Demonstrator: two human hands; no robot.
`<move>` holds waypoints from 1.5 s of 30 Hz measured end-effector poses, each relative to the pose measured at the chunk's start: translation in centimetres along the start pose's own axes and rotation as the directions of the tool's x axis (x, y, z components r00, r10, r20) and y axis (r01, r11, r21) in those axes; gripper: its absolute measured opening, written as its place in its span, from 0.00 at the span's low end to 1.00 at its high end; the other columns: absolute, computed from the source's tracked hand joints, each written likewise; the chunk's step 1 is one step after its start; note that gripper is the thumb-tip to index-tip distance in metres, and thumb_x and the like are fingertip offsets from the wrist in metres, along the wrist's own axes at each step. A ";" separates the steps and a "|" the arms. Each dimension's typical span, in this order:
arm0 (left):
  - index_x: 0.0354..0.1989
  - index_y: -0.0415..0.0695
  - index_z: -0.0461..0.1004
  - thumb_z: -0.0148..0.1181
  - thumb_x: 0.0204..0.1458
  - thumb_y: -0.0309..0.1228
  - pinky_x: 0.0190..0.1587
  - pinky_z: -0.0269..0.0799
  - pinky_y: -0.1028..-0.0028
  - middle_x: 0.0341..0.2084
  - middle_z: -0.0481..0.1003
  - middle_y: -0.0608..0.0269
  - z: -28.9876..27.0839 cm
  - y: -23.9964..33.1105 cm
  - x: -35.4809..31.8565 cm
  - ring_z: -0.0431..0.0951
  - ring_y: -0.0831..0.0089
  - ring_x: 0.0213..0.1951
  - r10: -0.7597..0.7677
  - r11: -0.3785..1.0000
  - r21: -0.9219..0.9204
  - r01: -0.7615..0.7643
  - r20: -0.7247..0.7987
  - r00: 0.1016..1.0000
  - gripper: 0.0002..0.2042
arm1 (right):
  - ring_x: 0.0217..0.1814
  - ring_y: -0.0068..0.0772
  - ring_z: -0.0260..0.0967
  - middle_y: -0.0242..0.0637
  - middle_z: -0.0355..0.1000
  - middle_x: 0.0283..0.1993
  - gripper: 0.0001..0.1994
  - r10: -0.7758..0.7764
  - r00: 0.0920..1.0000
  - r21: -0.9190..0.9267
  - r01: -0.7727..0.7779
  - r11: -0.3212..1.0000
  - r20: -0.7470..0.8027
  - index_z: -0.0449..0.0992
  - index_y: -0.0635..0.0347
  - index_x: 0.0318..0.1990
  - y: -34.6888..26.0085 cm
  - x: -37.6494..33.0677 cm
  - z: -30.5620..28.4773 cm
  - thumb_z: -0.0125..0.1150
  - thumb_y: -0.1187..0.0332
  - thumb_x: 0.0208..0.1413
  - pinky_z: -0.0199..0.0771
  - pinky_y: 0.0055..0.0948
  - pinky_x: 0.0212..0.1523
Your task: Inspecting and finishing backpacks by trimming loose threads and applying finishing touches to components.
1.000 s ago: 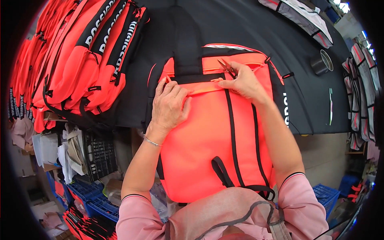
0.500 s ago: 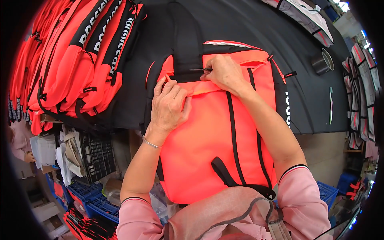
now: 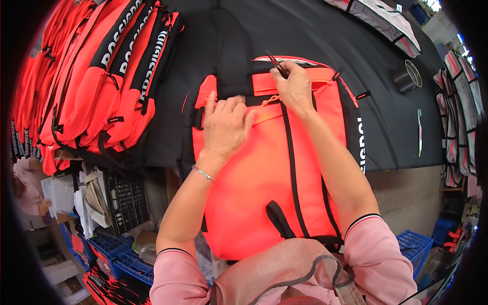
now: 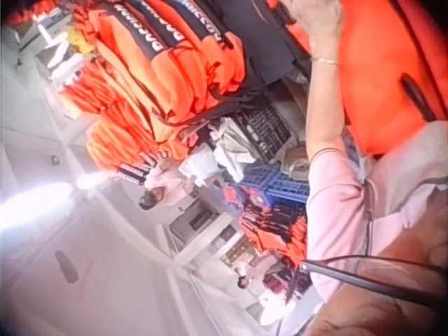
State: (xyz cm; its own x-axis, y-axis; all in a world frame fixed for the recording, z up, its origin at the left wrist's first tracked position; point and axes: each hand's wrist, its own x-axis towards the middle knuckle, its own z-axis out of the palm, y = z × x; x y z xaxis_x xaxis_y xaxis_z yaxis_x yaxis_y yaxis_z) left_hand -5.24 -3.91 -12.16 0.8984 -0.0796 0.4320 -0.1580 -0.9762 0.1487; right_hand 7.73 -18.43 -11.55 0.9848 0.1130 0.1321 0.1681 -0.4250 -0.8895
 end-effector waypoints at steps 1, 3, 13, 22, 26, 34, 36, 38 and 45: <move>0.42 0.38 0.74 0.62 0.52 0.36 0.62 0.60 0.60 0.36 0.77 0.57 0.6 0.2 0.3 0.75 0.62 0.44 0.044 0.999 0.017 -0.043 -0.064 0.997 0.15 | 0.32 0.37 0.75 0.43 0.76 0.29 0.09 -0.010 1.000 -0.014 0.011 1.000 0.020 0.76 0.68 0.34 0.3 0.2 0.1 0.64 0.69 0.54 0.73 0.34 0.39; 0.46 0.36 0.72 0.61 0.53 0.36 0.61 0.60 0.60 0.38 0.77 0.56 0.7 0.5 -0.8 0.76 0.61 0.45 0.041 0.998 -0.049 -0.041 -0.006 0.999 0.18 | 0.33 0.36 0.76 0.44 0.77 0.30 0.11 0.011 0.995 -0.030 -0.008 1.000 0.098 0.77 0.69 0.36 0.0 0.8 0.0 0.61 0.67 0.56 0.73 0.35 0.41; 0.45 0.37 0.73 0.63 0.51 0.30 0.51 0.65 0.63 0.39 0.79 0.57 0.9 1.7 -0.9 0.79 0.63 0.40 0.064 0.952 -0.293 -0.086 -0.083 0.994 0.15 | 0.29 0.38 0.73 0.42 0.74 0.25 0.13 0.203 0.963 0.261 -0.245 0.934 0.178 0.76 0.67 0.29 -0.2 7.6 6.0 0.62 0.63 0.54 0.71 0.37 0.35; 0.50 0.36 0.71 0.47 0.66 0.34 0.46 0.75 0.76 0.56 0.70 0.52 -2.8 -0.6 0.9 0.76 0.71 0.48 -0.623 0.223 -0.973 0.054 -0.100 0.776 0.14 | 0.15 0.14 0.51 0.23 0.57 0.17 0.16 0.075 0.959 0.537 -0.216 0.815 0.273 0.65 0.56 0.23 -6.0 -1.4 -0.3 0.62 0.60 0.57 0.52 0.22 0.16; 0.49 0.33 0.70 0.60 0.60 0.40 0.41 0.69 0.84 0.44 0.73 0.63 -8.8 -2.0 7.9 0.74 0.81 0.38 -0.738 0.084 -0.995 0.050 -0.028 0.675 0.20 | 0.24 0.15 0.52 0.23 0.57 0.19 0.16 -0.064 0.969 0.424 -0.044 0.905 0.239 0.67 0.61 0.24 -5.5 -6.2 -1.0 0.63 0.61 0.56 0.55 0.23 0.25; 0.50 0.28 0.70 0.64 0.56 0.39 0.46 0.74 0.74 0.41 0.76 0.56 -14.2 3.0 8.8 0.77 0.73 0.43 -0.466 0.056 -0.989 0.140 0.098 0.880 0.24 | 0.26 0.09 0.59 0.24 0.73 0.30 0.15 -0.219 0.959 0.626 0.062 0.778 0.177 0.79 0.61 0.50 -3.8 -10.4 -7.6 0.67 0.69 0.56 0.61 0.14 0.27; 0.54 0.26 0.68 0.63 0.57 0.40 0.53 0.69 0.71 0.45 0.75 0.53 -11.6 6.0 5.0 0.73 0.72 0.49 -0.429 0.295 -0.866 0.404 0.258 0.866 0.27 | 0.27 0.09 0.64 0.26 0.75 0.33 0.17 -0.219 0.975 0.626 0.150 0.765 0.034 0.77 0.62 0.52 -5.8 -11.0 -11.3 0.68 0.68 0.55 0.65 0.14 0.29; 0.52 0.33 0.72 0.61 0.58 0.37 0.46 0.72 0.72 0.40 0.76 0.64 -9.2 7.4 0.9 0.74 0.78 0.42 0.034 0.220 -0.888 0.404 0.421 0.907 0.20 | 0.29 0.11 0.66 0.27 0.73 0.31 0.14 -0.231 0.967 0.571 0.130 0.811 0.107 0.78 0.64 0.45 -6.6 -11.9 -13.0 0.70 0.70 0.53 0.67 0.15 0.29; 0.52 0.38 0.75 0.65 0.53 0.26 0.55 0.71 0.69 0.52 0.75 0.57 -8.0 10.0 -5.1 0.74 0.71 0.53 -0.016 0.124 -0.840 0.528 0.530 0.848 0.18 | 0.25 0.11 0.53 0.20 0.61 0.22 0.14 -0.079 0.898 0.397 -0.110 0.911 0.432 0.72 0.61 0.22 -4.5 -13.7 -13.7 0.69 0.66 0.54 0.56 0.21 0.26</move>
State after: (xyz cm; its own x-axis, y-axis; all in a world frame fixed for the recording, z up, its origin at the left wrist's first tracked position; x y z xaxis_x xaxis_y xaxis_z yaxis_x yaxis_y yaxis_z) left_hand -14.65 -11.68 -5.78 0.9813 -0.1591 -0.1080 0.1105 0.0067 0.9939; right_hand -5.87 -30.34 -3.38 0.8519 0.5237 0.0001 0.0268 -0.0433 -0.9987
